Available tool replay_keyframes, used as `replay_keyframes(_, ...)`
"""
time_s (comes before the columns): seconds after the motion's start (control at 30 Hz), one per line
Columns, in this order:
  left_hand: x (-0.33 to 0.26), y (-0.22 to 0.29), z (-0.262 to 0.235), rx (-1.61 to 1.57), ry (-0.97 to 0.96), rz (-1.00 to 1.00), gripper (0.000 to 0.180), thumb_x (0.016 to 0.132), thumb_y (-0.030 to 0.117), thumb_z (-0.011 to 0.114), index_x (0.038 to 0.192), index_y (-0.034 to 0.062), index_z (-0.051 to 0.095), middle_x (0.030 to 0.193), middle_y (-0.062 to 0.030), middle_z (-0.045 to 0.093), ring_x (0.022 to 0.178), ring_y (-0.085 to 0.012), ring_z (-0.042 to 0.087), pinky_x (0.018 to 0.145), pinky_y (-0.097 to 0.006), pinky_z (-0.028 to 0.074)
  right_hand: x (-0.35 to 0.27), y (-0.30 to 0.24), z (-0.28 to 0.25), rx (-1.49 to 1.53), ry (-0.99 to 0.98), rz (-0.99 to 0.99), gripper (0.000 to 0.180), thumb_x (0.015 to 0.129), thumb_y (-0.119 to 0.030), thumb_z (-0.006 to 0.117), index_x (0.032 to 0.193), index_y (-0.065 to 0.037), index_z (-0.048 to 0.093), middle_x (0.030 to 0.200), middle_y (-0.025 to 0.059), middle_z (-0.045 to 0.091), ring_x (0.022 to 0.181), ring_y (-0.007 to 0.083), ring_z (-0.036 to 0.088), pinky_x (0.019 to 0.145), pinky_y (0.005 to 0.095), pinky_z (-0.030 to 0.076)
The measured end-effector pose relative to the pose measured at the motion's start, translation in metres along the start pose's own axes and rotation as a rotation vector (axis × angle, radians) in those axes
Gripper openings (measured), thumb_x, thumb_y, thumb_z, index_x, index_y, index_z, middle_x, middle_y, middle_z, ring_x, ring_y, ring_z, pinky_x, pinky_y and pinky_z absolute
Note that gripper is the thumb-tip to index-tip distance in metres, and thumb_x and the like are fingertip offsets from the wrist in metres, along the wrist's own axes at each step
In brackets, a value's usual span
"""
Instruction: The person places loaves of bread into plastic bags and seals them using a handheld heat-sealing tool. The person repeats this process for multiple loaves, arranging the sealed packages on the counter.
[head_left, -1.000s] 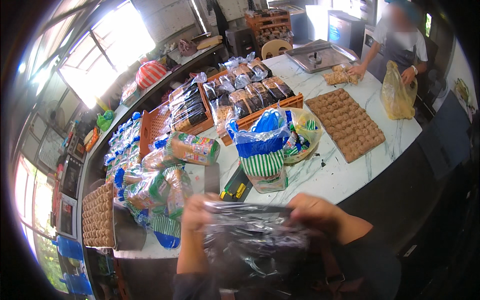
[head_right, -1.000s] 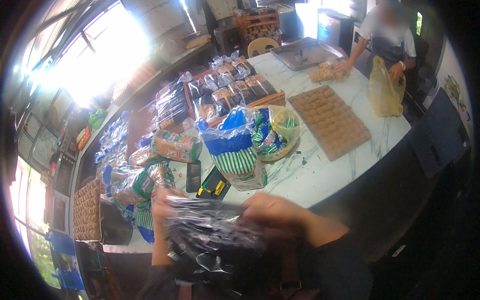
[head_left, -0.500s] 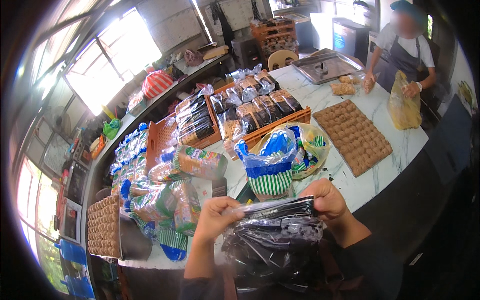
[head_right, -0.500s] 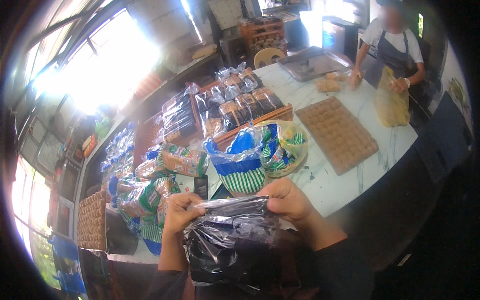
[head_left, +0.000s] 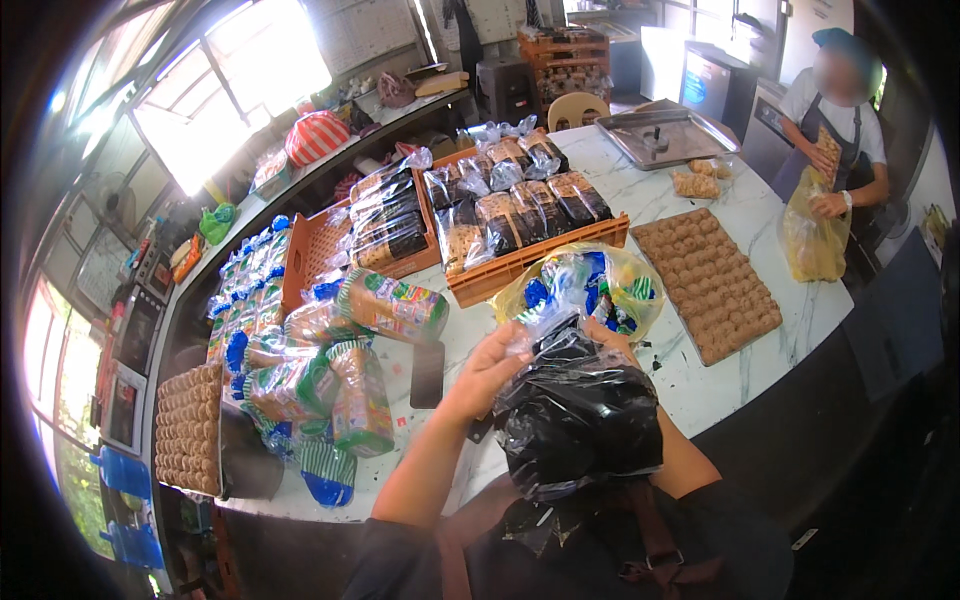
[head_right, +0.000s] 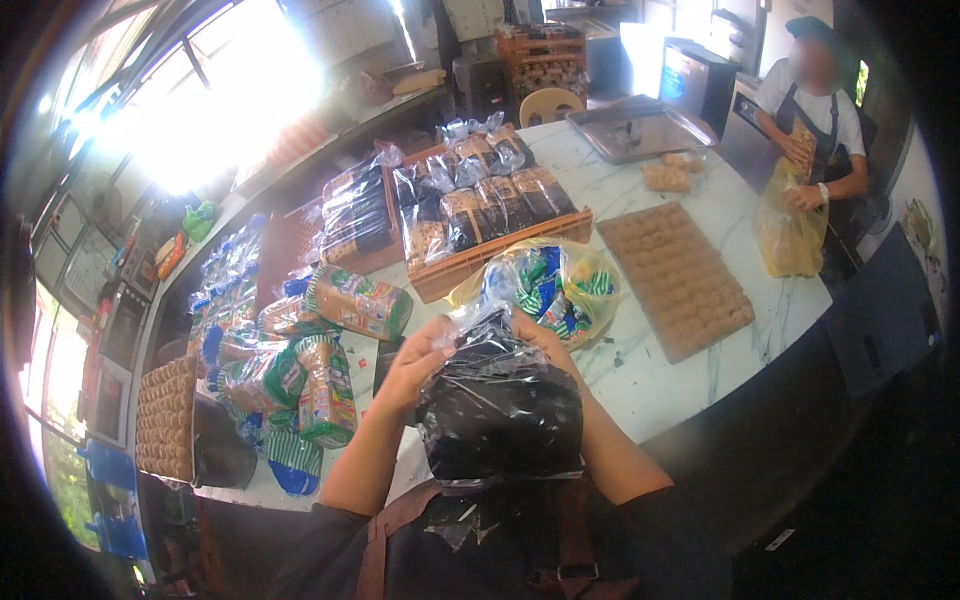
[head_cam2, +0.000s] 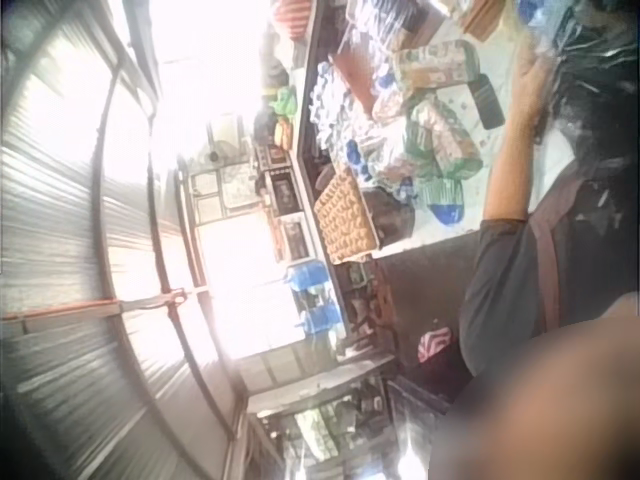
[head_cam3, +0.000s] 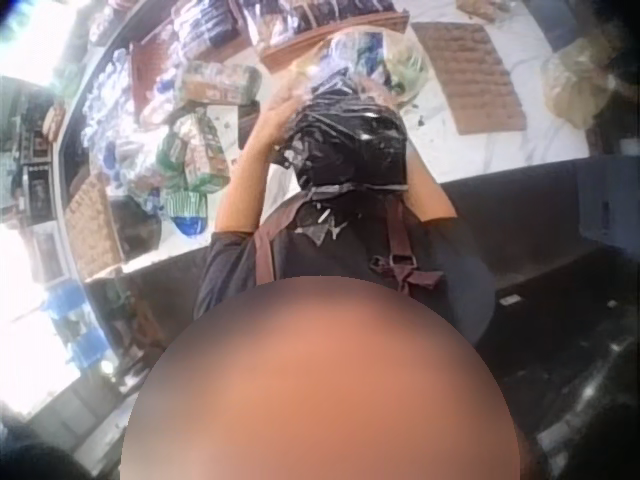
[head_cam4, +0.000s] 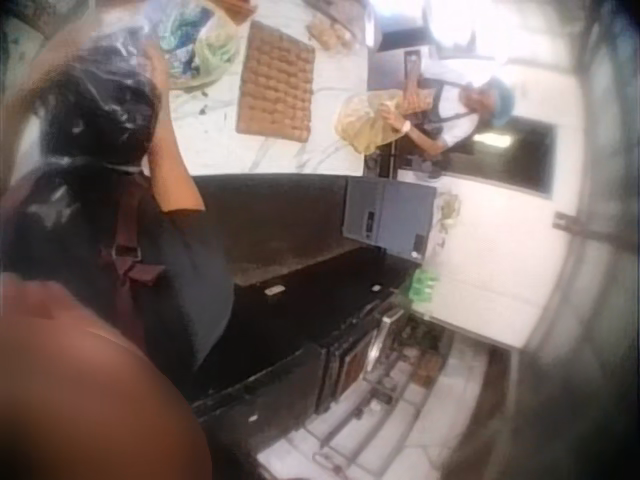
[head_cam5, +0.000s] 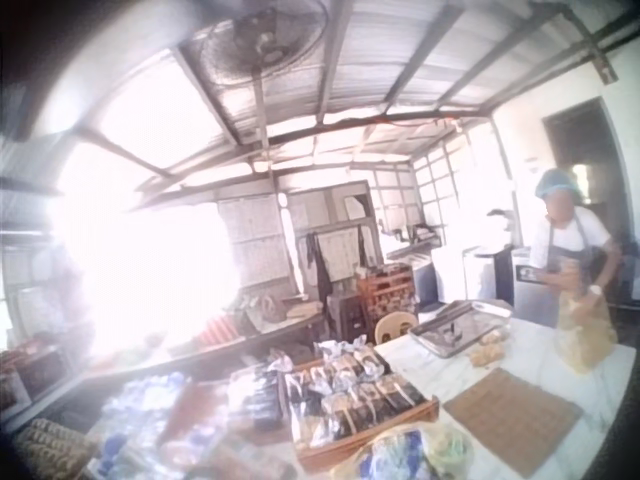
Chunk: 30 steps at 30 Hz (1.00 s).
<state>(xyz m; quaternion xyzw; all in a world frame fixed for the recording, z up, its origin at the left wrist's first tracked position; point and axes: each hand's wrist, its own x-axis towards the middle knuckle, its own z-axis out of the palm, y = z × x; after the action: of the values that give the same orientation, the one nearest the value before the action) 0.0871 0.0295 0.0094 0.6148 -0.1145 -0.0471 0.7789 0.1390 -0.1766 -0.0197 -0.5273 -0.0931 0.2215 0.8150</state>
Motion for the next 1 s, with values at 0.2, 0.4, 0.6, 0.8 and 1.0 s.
replay_keyframes(0.2,-0.022,-0.057,-0.019,-0.172,0.276,-0.041,0.015,0.093,0.01,0.058,0.106,0.003,0.059,0.102,-0.0013,0.061,0.093,-0.0092,0.056,0.084,-0.026,0.044,-0.003,0.014,-0.018,0.599,-0.169,0.318,0.024,0.1,-0.021,0.048,0.112,-0.004,0.061,0.097,0.0068,0.068,0.089,0.0119,0.065,0.083,0.0294,0.054)
replay_keyframes(0.4,-0.057,-0.098,-0.038,-0.327,0.358,-0.135,0.007,0.093,0.005,0.06,0.1,0.0026,0.06,0.095,-0.0032,0.066,0.086,-0.0092,0.061,0.079,-0.024,0.048,-0.018,0.054,-0.049,0.262,-0.128,0.109,0.008,0.091,-0.012,0.063,0.096,-0.007,0.061,0.092,0.0018,0.067,0.079,0.0099,0.063,0.074,0.0246,0.051)
replay_keyframes(0.6,-0.025,-0.103,-0.04,-0.217,0.459,-0.03,0.007,0.092,0.009,0.062,0.097,0.0053,0.059,0.088,0.0002,0.063,0.08,-0.0075,0.058,0.076,-0.022,0.046,-0.006,0.066,-0.065,0.035,-0.099,-0.007,0.014,0.085,-0.006,0.069,0.089,-0.008,0.056,0.09,-0.0015,0.06,0.085,0.0068,0.056,0.079,0.0224,0.044)
replay_keyframes(0.8,0.02,-0.095,-0.048,0.203,0.483,0.017,0.022,0.094,0.02,0.058,0.106,0.0008,0.061,0.111,-0.005,0.057,0.103,-0.0136,0.053,0.095,-0.027,0.038,0.043,0.05,-0.06,0.032,-0.049,-0.003,0.016,0.089,-0.013,0.067,0.094,-0.007,0.054,0.101,0.001,0.058,0.092,0.0082,0.054,0.083,0.0247,0.045)
replay_keyframes(1.0,0.04,-0.096,-0.056,-0.052,0.411,-0.119,0.015,0.096,0.014,0.055,0.107,0.0034,0.054,0.097,-0.0033,0.059,0.093,-0.0105,0.055,0.085,-0.024,0.043,0.076,0.069,-0.067,0.366,-0.058,0.084,0.036,0.096,-0.032,0.054,0.117,-0.003,0.058,0.115,0.0125,0.064,0.098,0.0236,0.064,0.09,0.0368,0.053)
